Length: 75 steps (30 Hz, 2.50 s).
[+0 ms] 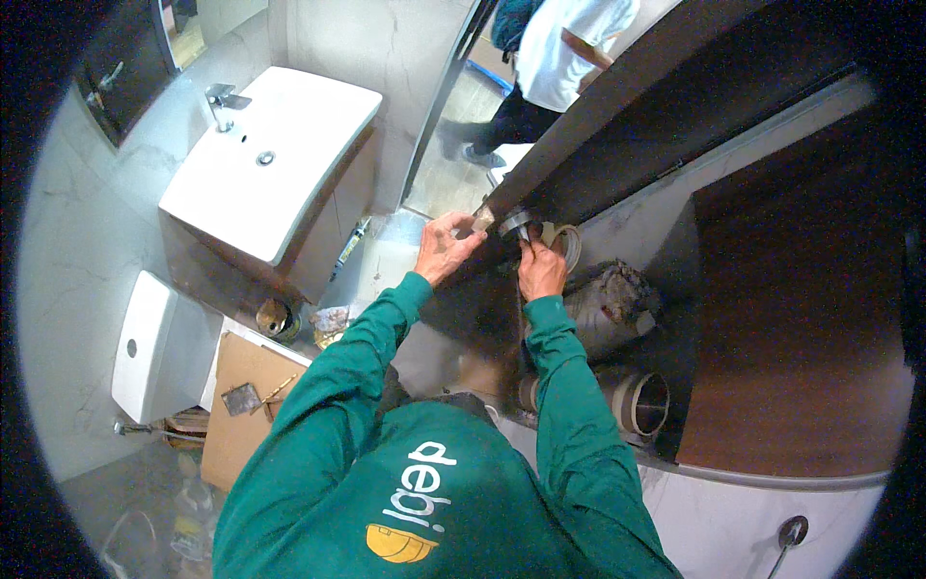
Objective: The person installs a door handle on a dark cabinet door in a bathroom. They align the handle, insert and tighten fasteners, then apply masking tape around the base of the handle to secure it.
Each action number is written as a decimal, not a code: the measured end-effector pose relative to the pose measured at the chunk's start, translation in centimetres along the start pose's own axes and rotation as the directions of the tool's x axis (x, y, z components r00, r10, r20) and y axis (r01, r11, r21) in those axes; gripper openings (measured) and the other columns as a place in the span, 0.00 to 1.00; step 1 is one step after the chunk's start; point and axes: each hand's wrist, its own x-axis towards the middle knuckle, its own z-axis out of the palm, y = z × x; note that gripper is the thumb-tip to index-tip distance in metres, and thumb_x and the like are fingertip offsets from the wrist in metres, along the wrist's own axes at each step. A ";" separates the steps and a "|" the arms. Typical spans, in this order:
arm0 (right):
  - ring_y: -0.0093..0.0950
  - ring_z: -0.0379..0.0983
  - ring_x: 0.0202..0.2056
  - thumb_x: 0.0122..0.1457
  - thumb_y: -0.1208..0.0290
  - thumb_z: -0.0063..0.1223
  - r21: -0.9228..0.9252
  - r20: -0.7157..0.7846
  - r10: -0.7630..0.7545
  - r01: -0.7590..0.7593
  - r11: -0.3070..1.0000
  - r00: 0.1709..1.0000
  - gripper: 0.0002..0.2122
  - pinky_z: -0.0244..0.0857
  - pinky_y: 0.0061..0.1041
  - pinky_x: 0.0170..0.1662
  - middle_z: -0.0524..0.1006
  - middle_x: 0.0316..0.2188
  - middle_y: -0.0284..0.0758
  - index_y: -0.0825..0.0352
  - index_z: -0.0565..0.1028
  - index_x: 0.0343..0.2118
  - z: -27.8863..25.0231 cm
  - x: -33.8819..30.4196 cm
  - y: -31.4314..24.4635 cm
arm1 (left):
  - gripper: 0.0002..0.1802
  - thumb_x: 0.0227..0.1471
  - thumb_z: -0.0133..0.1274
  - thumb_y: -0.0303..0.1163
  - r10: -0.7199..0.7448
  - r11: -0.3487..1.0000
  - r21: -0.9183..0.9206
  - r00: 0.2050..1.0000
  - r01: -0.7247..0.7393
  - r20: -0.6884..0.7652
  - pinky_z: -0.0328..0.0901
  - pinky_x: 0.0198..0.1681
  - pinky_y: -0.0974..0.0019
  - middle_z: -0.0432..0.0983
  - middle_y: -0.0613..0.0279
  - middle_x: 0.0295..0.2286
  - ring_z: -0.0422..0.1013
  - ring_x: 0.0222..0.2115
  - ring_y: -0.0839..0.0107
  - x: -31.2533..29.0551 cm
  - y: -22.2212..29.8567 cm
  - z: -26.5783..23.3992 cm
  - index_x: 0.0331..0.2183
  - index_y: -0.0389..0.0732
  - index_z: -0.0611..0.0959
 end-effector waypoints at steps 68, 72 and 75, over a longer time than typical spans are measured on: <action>0.57 0.68 0.49 0.57 0.67 0.54 0.129 0.034 0.078 -0.082 0.988 0.996 0.16 0.65 0.40 0.53 0.66 0.51 0.65 0.57 0.78 0.50 -0.4 -0.9 1.9 | 0.11 0.49 0.62 0.31 -0.359 0.881 -0.369 0.926 0.296 -0.116 0.68 0.32 0.73 0.82 0.62 0.27 0.74 0.26 0.77 -3.3 2.3 1.5 0.33 0.34 0.87; 0.56 0.68 0.52 0.57 0.68 0.54 -0.111 -0.189 -0.180 0.161 0.981 0.965 0.16 0.64 0.40 0.53 0.66 0.53 0.64 0.60 0.78 0.49 -0.3 -1.5 2.7 | 0.10 0.48 0.62 0.30 -0.267 0.926 -0.311 0.954 0.214 -0.136 0.69 0.36 0.71 0.83 0.60 0.30 0.75 0.30 0.77 -3.2 2.7 2.3 0.33 0.35 0.87; 0.56 0.67 0.53 0.57 0.69 0.54 -0.116 -0.197 -0.190 0.170 0.979 0.962 0.16 0.65 0.40 0.53 0.66 0.53 0.63 0.60 0.78 0.49 -0.4 -1.8 3.5 | 0.10 0.48 0.62 0.30 -0.234 0.939 -0.276 0.969 0.203 -0.081 0.69 0.37 0.71 0.82 0.58 0.31 0.75 0.31 0.75 -3.0 2.7 2.6 0.33 0.34 0.87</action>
